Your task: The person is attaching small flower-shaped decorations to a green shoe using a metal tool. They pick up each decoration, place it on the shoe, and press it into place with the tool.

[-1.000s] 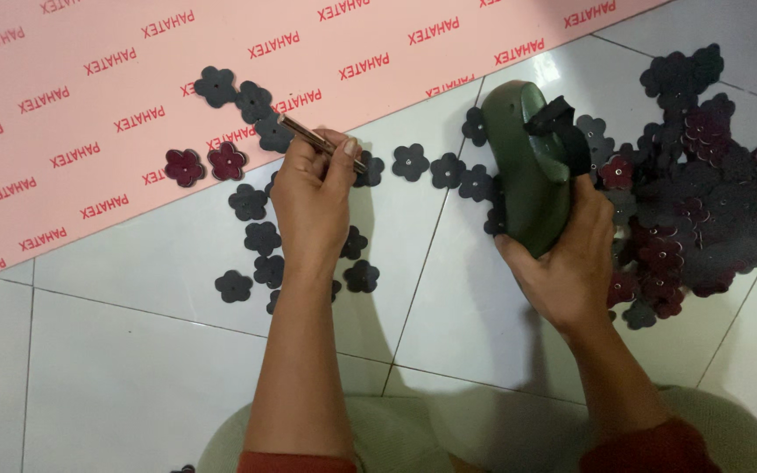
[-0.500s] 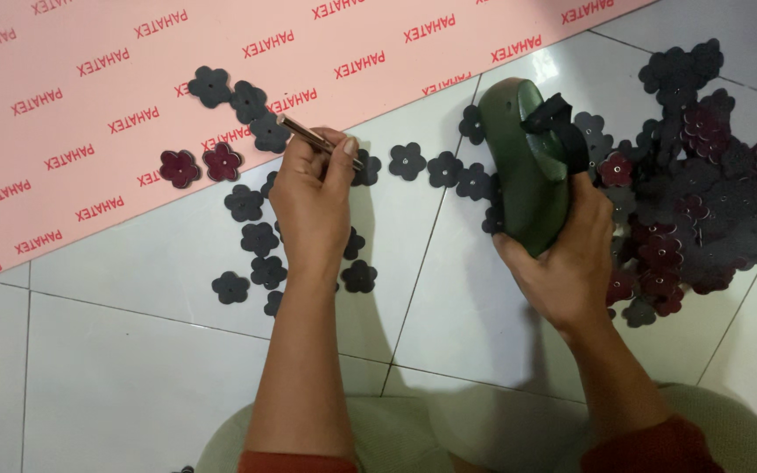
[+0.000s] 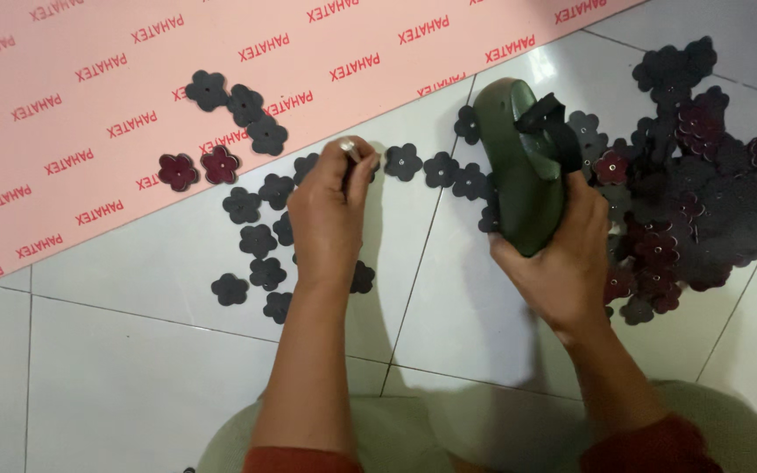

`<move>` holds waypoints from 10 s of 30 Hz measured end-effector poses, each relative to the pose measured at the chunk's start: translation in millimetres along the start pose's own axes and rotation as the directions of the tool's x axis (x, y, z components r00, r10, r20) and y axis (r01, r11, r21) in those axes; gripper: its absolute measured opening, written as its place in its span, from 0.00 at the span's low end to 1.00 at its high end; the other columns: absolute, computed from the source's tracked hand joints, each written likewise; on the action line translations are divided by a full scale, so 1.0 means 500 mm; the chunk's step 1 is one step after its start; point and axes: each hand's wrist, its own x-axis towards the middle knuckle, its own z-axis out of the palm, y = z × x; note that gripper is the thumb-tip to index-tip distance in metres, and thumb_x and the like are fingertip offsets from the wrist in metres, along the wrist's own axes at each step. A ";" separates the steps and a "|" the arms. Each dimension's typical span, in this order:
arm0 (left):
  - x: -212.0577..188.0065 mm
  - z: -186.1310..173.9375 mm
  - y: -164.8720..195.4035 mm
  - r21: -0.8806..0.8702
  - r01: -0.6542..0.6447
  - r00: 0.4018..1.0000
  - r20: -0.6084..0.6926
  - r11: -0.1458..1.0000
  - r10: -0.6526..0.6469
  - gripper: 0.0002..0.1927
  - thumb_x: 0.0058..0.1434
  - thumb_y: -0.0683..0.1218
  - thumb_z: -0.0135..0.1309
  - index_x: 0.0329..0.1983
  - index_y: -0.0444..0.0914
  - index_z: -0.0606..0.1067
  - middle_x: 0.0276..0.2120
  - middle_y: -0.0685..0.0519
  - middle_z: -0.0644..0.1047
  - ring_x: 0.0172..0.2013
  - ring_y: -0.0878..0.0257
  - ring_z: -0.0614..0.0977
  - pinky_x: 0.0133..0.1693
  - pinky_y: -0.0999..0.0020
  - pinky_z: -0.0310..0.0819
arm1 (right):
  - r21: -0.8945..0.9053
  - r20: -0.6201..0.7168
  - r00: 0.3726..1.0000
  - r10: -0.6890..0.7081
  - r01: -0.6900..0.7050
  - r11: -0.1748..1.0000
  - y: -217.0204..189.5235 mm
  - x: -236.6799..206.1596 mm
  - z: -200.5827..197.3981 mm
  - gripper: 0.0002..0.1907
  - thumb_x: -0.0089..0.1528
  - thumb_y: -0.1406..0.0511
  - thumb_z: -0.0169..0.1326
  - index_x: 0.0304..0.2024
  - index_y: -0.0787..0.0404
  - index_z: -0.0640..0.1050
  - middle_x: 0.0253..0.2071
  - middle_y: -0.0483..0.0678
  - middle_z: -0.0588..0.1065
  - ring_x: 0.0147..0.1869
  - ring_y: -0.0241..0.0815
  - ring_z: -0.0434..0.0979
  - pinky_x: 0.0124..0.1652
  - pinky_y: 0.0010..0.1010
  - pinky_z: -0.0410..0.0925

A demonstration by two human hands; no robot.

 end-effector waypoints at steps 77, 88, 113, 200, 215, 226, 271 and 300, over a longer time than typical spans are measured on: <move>-0.003 -0.067 -0.038 -0.445 0.156 0.925 -0.247 0.882 -0.288 0.04 0.70 0.44 0.53 0.42 0.38 0.74 0.32 0.58 0.78 0.31 0.72 0.73 0.34 0.74 0.71 | 0.468 0.021 0.999 -0.031 0.018 0.884 0.062 0.009 0.009 0.52 0.52 0.71 0.67 0.73 0.63 0.54 0.63 0.58 0.69 0.64 0.51 0.73 0.59 0.39 0.71; 0.002 -0.063 -0.032 -0.380 0.201 0.920 -0.245 0.903 -0.307 0.05 0.69 0.45 0.53 0.40 0.38 0.75 0.34 0.57 0.81 0.32 0.71 0.77 0.35 0.73 0.74 | 0.372 0.047 0.999 0.012 -0.029 0.928 0.031 0.007 -0.003 0.52 0.51 0.70 0.69 0.71 0.65 0.54 0.61 0.57 0.69 0.63 0.51 0.73 0.60 0.42 0.70; -0.051 0.049 0.034 0.100 -0.183 0.982 0.060 0.978 0.178 0.07 0.71 0.46 0.52 0.48 0.38 0.74 0.38 0.44 0.81 0.38 0.46 0.83 0.37 0.54 0.77 | 0.386 0.065 0.991 0.120 -0.136 0.913 -0.039 -0.060 -0.080 0.45 0.49 0.65 0.68 0.66 0.68 0.63 0.54 0.56 0.74 0.55 0.49 0.77 0.54 0.43 0.71; 0.018 0.019 -0.007 -0.383 0.147 0.975 -0.097 0.912 -0.198 0.07 0.71 0.47 0.54 0.42 0.38 0.75 0.30 0.58 0.79 0.30 0.72 0.74 0.35 0.73 0.71 | 0.209 0.051 0.997 0.053 -0.063 0.976 -0.012 -0.010 -0.005 0.56 0.48 0.62 0.68 0.75 0.65 0.55 0.63 0.60 0.61 0.68 0.59 0.65 0.64 0.50 0.63; 0.000 0.026 0.019 0.026 -0.137 0.978 -0.157 0.990 0.140 0.08 0.71 0.45 0.54 0.49 0.38 0.74 0.36 0.47 0.82 0.36 0.50 0.85 0.36 0.59 0.78 | 0.035 0.004 1.000 -0.023 0.022 0.999 -0.034 -0.010 -0.006 0.55 0.48 0.62 0.71 0.71 0.69 0.56 0.62 0.65 0.62 0.66 0.64 0.64 0.60 0.52 0.62; -0.009 0.049 0.026 0.119 -0.157 0.988 0.021 0.980 0.156 0.09 0.71 0.48 0.51 0.49 0.39 0.74 0.34 0.44 0.81 0.35 0.47 0.83 0.37 0.54 0.76 | 0.631 0.047 0.988 -0.147 0.085 0.771 -0.077 -0.104 -0.130 0.35 0.52 0.66 0.62 0.61 0.64 0.70 0.43 0.50 0.69 0.46 0.43 0.68 0.46 0.33 0.67; -0.023 -0.102 0.053 -0.300 0.061 0.998 0.023 0.952 -0.057 0.13 0.71 0.50 0.50 0.52 0.38 0.75 0.37 0.55 0.82 0.39 0.69 0.85 0.42 0.73 0.79 | -0.166 -0.399 0.917 -0.010 -0.061 0.984 0.067 -0.034 0.043 0.46 0.58 0.55 0.71 0.70 0.65 0.63 0.66 0.59 0.66 0.70 0.63 0.62 0.66 0.57 0.56; -0.134 -0.123 -0.073 -0.589 0.168 0.814 -0.370 0.791 -0.448 0.17 0.75 0.54 0.38 0.51 0.41 0.74 0.31 0.60 0.67 0.31 0.72 0.68 0.33 0.74 0.66 | -0.146 -0.257 0.904 -0.343 0.314 0.938 -0.067 -0.138 0.045 0.50 0.46 0.57 0.71 0.68 0.65 0.65 0.62 0.59 0.70 0.63 0.58 0.67 0.59 0.49 0.58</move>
